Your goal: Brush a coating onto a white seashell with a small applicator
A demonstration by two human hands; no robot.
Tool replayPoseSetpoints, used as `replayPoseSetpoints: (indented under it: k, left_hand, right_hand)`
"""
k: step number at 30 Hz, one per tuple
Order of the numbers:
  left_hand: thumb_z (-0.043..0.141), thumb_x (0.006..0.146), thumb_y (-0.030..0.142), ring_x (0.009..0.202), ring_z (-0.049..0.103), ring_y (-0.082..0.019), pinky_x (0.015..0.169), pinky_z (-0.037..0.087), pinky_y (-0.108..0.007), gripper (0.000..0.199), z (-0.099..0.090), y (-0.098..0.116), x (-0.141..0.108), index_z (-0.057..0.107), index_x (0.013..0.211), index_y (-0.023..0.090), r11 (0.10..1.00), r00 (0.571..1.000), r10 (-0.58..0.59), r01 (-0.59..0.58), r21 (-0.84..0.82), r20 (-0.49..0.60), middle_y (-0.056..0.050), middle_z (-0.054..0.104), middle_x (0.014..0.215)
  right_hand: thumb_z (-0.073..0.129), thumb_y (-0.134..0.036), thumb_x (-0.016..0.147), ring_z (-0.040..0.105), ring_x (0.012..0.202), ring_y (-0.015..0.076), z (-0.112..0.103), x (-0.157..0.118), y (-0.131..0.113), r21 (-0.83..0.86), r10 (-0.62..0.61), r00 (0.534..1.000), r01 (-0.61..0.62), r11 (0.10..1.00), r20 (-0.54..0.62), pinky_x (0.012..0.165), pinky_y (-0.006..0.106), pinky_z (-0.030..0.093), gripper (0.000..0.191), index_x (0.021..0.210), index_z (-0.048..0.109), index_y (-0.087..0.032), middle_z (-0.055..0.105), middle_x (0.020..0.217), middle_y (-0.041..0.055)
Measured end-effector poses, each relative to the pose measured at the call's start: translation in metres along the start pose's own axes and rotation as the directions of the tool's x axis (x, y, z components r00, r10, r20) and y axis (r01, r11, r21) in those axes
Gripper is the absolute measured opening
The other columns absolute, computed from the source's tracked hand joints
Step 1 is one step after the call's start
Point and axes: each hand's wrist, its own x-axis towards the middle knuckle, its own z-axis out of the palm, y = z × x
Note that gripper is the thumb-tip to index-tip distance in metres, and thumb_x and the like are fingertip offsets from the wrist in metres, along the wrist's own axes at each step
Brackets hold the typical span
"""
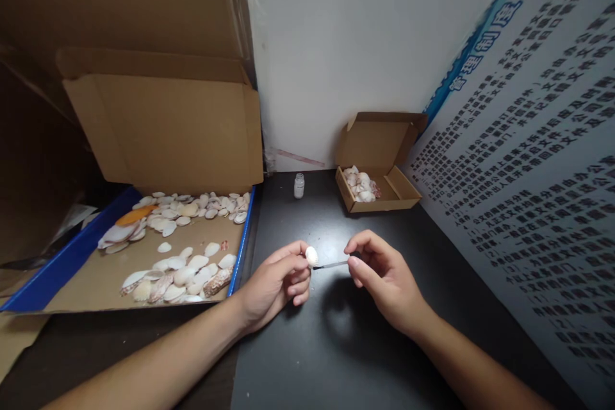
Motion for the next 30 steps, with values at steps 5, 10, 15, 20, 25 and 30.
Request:
replayPoseSetpoints:
  k: [5, 10, 15, 20, 25, 30]
  left_hand:
    - [0.051, 0.083, 0.019, 0.045, 0.025, -0.004, 0.046, 0.03, -0.018, 0.006, -0.0008, -0.0007, -0.0001, 0.047, 0.081, 0.017, 1.0, 1.0, 0.0, 0.0, -0.001, 0.008, 0.008, 0.029, 0.056]
    - [0.051, 0.084, 0.02, 0.045, 0.025, -0.004, 0.047, 0.03, -0.018, 0.004, -0.0009, -0.0005, -0.0002, 0.047, 0.083, 0.017, 1.0, 1.0, -0.005, 0.005, 0.006, 0.002, 0.008, 0.029, 0.057]
    - [0.05, 0.084, 0.02, 0.045, 0.024, -0.004, 0.046, 0.03, -0.018, 0.005, -0.0012, -0.0003, 0.0005, 0.047, 0.081, 0.017, 1.0, 1.0, -0.005, 0.005, 0.01, 0.001, 0.008, 0.028, 0.056]
    - [0.049, 0.084, 0.019, 0.045, 0.025, -0.005, 0.047, 0.031, -0.018, 0.003, -0.0011, -0.0002, -0.0005, 0.047, 0.083, 0.017, 1.0, 1.0, -0.013, 0.013, 0.011, -0.001, 0.007, 0.028, 0.057]
    - [0.05, 0.085, 0.02, 0.045, 0.025, -0.005, 0.046, 0.03, -0.018, 0.005, -0.0011, -0.0003, 0.0, 0.047, 0.081, 0.017, 1.0, 1.0, -0.01, 0.01, 0.011, 0.003, 0.007, 0.028, 0.056]
    - [0.054, 0.082, 0.021, 0.045, 0.025, -0.005, 0.046, 0.029, -0.018, 0.01, -0.001, -0.0005, 0.0005, 0.046, 0.079, 0.017, 1.0, 1.0, -0.006, 0.006, 0.016, -0.006, 0.008, 0.028, 0.056]
  right_hand:
    - [0.057, -0.02, 0.085, 0.045, 0.059, 0.0108, 0.0, -0.0002, 0.0, -0.068, 0.001, 1.0, -0.002, 0.998, -0.023, 0.053, 0.023, 0.038, 0.004, 0.085, 0.053, -0.019, 0.049, 0.071, -0.002]
    - [0.054, -0.025, 0.088, 0.043, 0.054, 0.0102, -0.0005, -0.0006, -0.0001, 0.018, -0.013, 0.999, 0.014, 1.0, -0.031, 0.051, 0.023, 0.036, 0.006, 0.088, 0.053, -0.019, 0.047, 0.068, -0.0033]
    - [0.057, -0.021, 0.084, 0.045, 0.058, 0.0115, -0.0003, 0.0009, -0.0014, -0.086, -0.003, 0.998, -0.002, 0.996, -0.062, 0.053, 0.023, 0.038, 0.005, 0.082, 0.052, -0.019, 0.048, 0.067, -0.0022]
    - [0.053, -0.024, 0.088, 0.042, 0.053, 0.0099, -0.0013, -0.0006, 0.0003, 0.025, -0.021, 0.999, 0.022, 0.999, -0.034, 0.05, 0.023, 0.035, 0.005, 0.087, 0.052, -0.019, 0.046, 0.067, -0.0031]
    - [0.056, -0.02, 0.085, 0.045, 0.057, 0.0111, 0.0, -0.0013, -0.0007, -0.065, -0.02, 0.999, 0.018, 0.998, -0.04, 0.052, 0.023, 0.038, 0.005, 0.084, 0.051, -0.019, 0.048, 0.068, -0.0024]
    - [0.054, -0.023, 0.087, 0.044, 0.055, 0.0101, -0.0001, -0.0004, -0.001, -0.011, -0.033, 0.999, 0.032, 0.999, -0.043, 0.05, 0.023, 0.037, 0.005, 0.085, 0.052, -0.019, 0.048, 0.07, -0.0021]
